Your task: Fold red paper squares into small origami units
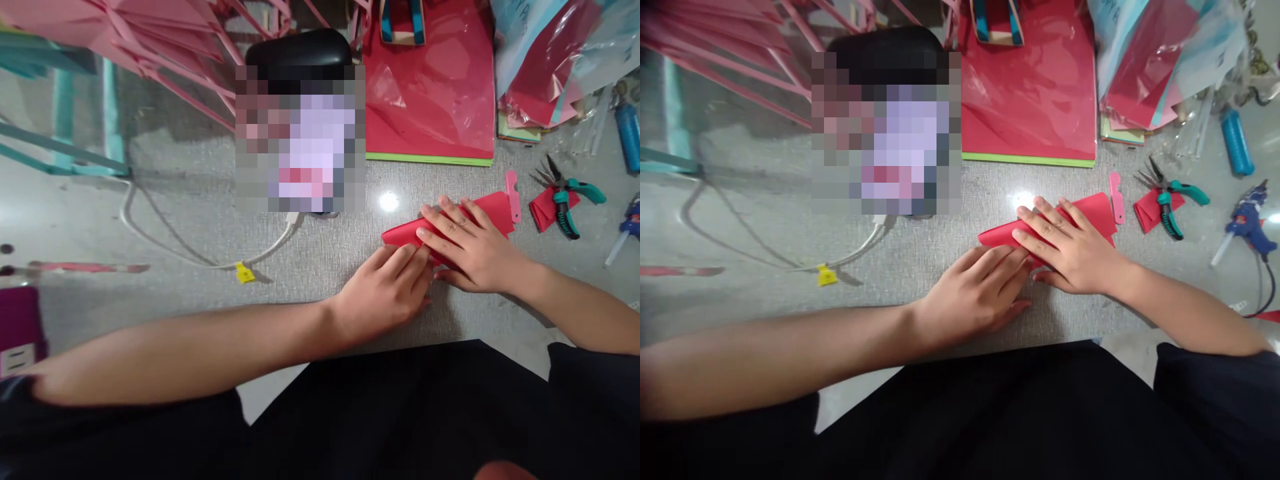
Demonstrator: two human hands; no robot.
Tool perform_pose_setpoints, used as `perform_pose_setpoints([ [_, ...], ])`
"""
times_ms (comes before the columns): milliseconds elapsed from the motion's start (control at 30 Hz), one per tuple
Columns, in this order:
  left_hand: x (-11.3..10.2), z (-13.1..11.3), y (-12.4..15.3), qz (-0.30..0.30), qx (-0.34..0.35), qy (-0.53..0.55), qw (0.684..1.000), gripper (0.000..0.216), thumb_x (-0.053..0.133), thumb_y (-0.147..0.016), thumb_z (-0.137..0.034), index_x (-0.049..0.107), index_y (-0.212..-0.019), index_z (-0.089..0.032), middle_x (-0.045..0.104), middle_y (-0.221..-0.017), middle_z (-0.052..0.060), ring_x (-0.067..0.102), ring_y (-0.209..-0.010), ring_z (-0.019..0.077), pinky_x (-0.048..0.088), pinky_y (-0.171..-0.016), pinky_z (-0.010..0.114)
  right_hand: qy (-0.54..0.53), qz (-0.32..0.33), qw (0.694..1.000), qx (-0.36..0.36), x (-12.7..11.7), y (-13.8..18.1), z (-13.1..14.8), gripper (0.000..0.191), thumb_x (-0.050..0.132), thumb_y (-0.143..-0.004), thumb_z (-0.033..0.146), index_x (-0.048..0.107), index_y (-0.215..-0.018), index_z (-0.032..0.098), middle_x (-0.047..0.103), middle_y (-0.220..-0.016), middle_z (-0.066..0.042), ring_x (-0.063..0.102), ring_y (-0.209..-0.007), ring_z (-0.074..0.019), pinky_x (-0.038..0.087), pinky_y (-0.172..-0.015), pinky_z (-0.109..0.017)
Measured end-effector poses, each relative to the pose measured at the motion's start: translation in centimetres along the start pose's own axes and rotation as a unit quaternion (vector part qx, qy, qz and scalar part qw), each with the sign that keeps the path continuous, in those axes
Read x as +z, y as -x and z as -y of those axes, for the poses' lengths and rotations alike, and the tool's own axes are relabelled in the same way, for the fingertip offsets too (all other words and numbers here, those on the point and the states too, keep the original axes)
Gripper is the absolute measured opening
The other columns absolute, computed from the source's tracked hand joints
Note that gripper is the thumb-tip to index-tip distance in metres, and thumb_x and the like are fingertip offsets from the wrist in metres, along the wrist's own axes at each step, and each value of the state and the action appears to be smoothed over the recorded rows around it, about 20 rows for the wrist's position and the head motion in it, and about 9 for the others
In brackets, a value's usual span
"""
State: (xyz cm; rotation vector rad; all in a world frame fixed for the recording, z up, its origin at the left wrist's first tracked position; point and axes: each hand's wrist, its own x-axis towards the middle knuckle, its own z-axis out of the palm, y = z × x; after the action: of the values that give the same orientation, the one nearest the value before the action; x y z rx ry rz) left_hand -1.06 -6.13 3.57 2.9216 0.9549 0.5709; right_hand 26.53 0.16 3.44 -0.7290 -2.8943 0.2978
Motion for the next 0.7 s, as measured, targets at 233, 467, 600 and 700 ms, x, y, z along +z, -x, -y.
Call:
perform_pose_setpoints([
  [233, 0.4, -1.6, 0.6, 0.076, -0.043, -0.01, 0.996, 0.062, 0.069, -0.113, -0.047, 0.067, -0.162, -0.009, 0.073, -0.164, 0.021, 0.065, -0.157, 0.0409, 0.056, -0.133, 0.062, -0.022, 0.025, 0.999, 0.024, 0.0, -0.1, 0.1, 0.08, 0.059, -0.117, 0.051, 0.036, -0.187, 0.018, 0.04, -0.19, -0.02, 0.037, -0.179, -0.0452, 0.036, -0.14, -0.073],
  [467, 0.6, -1.7, 0.9, 0.096, -0.051, 0.008, 0.994, 0.076, 0.066, -0.113, -0.054, 0.056, -0.174, -0.01, 0.06, -0.178, 0.022, 0.054, -0.169, 0.0451, 0.052, -0.136, 0.071, -0.003, 0.014, 1.0, 0.028, -0.3, -0.3, 0.6, 0.082, 0.059, -0.117, 0.052, 0.036, -0.186, 0.014, 0.048, -0.185, -0.023, 0.044, -0.175, -0.0465, 0.039, -0.137, -0.069],
  [600, 0.5, -1.5, 0.9, 0.106, -0.044, 0.027, 0.993, 0.081, 0.069, -0.111, -0.057, 0.055, -0.175, -0.01, 0.06, -0.178, 0.022, 0.056, -0.167, 0.0469, 0.054, -0.133, 0.073, 0.012, 0.0, 1.0, 0.019, -0.5, -0.3, 0.9, 0.079, 0.056, -0.119, 0.05, 0.039, -0.184, 0.01, 0.053, -0.181, -0.024, 0.048, -0.173, -0.0464, 0.041, -0.134, -0.067],
  [700, 0.4, -1.4, 0.9, 0.103, -0.042, 0.035, 0.993, 0.082, 0.073, -0.11, -0.057, 0.055, -0.174, -0.01, 0.064, -0.175, 0.022, 0.057, -0.166, 0.0472, 0.055, -0.131, 0.074, 0.009, 0.005, 1.0, 0.019, -0.6, -0.3, 0.9, 0.079, 0.056, -0.118, 0.05, 0.037, -0.185, 0.013, 0.054, -0.181, -0.023, 0.049, -0.173, -0.0453, 0.041, -0.134, -0.067],
])
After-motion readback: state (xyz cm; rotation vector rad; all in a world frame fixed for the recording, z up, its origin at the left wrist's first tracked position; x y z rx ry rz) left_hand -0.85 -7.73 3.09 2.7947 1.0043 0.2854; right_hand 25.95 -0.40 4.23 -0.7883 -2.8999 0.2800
